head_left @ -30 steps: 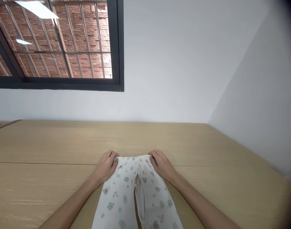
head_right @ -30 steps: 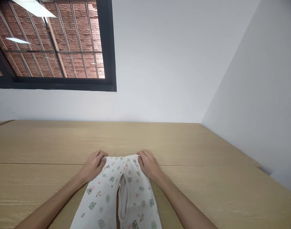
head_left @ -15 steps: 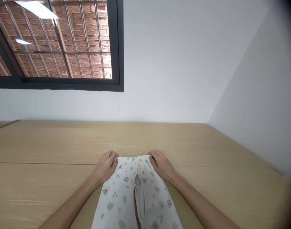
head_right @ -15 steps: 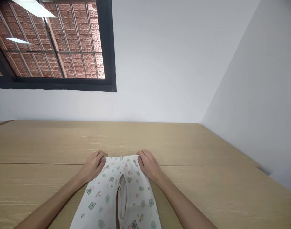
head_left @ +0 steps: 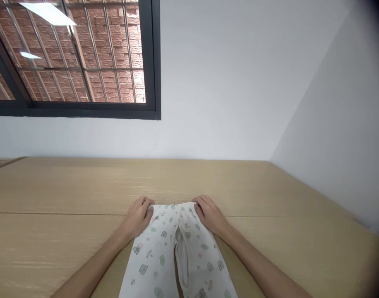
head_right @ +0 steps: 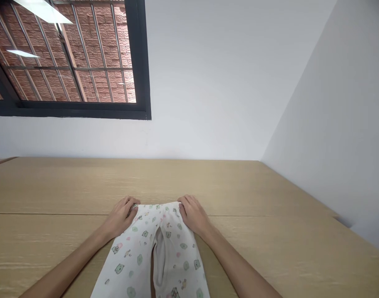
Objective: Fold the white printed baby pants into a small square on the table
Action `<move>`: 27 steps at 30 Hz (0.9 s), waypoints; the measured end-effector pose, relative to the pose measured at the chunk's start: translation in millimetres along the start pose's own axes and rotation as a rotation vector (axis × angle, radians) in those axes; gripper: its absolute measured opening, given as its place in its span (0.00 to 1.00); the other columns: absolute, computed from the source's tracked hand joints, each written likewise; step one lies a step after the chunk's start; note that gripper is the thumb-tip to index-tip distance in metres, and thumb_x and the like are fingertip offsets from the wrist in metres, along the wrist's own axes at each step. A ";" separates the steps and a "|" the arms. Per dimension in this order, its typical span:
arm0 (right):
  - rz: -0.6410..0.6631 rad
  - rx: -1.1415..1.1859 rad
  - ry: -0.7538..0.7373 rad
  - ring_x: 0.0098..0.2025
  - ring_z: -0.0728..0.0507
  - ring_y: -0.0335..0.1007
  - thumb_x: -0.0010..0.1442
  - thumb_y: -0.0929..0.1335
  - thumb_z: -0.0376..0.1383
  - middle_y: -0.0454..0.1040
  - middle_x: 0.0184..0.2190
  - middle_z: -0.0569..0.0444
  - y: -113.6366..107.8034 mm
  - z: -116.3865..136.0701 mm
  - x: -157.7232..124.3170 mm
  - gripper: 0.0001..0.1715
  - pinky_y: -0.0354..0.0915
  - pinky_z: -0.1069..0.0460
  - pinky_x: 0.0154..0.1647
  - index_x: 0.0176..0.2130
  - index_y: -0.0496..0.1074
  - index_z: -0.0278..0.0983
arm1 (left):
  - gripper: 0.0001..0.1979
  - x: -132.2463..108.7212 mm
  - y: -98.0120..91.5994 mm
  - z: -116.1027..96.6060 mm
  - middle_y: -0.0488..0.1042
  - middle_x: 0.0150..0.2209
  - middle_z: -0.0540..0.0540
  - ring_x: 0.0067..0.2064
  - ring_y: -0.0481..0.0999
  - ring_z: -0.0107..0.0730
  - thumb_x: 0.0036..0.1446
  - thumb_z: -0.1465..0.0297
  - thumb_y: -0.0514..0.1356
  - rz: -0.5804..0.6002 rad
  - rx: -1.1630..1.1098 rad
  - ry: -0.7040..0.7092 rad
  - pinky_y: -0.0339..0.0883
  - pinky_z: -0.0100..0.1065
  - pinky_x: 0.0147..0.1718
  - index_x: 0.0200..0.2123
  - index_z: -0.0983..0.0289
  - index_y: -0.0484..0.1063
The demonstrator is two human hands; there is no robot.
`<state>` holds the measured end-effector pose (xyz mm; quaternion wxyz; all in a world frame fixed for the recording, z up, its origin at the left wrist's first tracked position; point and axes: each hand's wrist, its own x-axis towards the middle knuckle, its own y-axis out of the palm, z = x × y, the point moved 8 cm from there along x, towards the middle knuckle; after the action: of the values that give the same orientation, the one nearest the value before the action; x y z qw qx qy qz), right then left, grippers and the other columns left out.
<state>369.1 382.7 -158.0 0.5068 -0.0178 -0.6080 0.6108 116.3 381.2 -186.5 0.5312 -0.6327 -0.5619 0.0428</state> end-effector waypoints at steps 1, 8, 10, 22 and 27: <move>-0.001 0.001 0.000 0.41 0.31 0.65 0.69 0.58 0.27 0.66 0.39 0.46 -0.2 -0.1 0.0 0.10 0.64 0.38 0.42 0.44 0.65 0.37 | 0.11 0.0 0.1 0.3 0.64 0.43 0.55 0.44 0.67 0.49 0.71 0.64 0.43 0.000 -0.001 -0.001 0.61 0.50 0.42 0.46 0.60 0.63; -0.002 0.025 -0.002 0.40 0.31 0.64 0.71 0.56 0.29 0.66 0.38 0.46 0.1 -0.7 -0.4 0.11 0.64 0.37 0.41 0.43 0.64 0.37 | 0.12 -1.3 -0.6 0.1 0.64 0.43 0.55 0.45 0.66 0.50 0.71 0.64 0.43 -0.001 0.005 -0.004 0.60 0.50 0.42 0.46 0.60 0.63; 0.004 0.022 -0.001 0.41 0.31 0.64 0.71 0.56 0.28 0.66 0.39 0.46 0.6 -0.8 -1.0 0.11 0.64 0.37 0.41 0.44 0.64 0.37 | 0.12 -1.4 -1.0 -0.8 0.64 0.43 0.55 0.45 0.66 0.50 0.72 0.65 0.43 -0.001 0.003 -0.003 0.61 0.50 0.42 0.46 0.60 0.63; 0.002 0.031 -0.007 0.41 0.30 0.64 0.72 0.55 0.30 0.66 0.38 0.46 -0.1 -1.4 -1.1 0.12 0.63 0.36 0.41 0.44 0.64 0.37 | 0.10 2.4 -7.7 -4.3 0.65 0.42 0.58 0.43 0.67 0.54 0.69 0.66 0.45 -0.050 0.006 0.012 0.61 0.51 0.41 0.46 0.61 0.64; 0.000 0.045 -0.009 0.41 0.30 0.64 0.72 0.54 0.32 0.65 0.39 0.46 0.4 -2.4 0.4 0.12 0.62 0.37 0.41 0.44 0.63 0.37 | 0.12 11.8 -20.8 -52.2 0.64 0.43 0.59 0.45 0.65 0.58 0.69 0.67 0.43 -0.093 -0.003 -0.002 0.57 0.56 0.42 0.48 0.61 0.63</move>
<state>370.2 384.8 -158.8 0.5044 -0.0037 -0.5963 0.6245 140.7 353.5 -142.5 0.5310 -0.6066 -0.5914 0.0178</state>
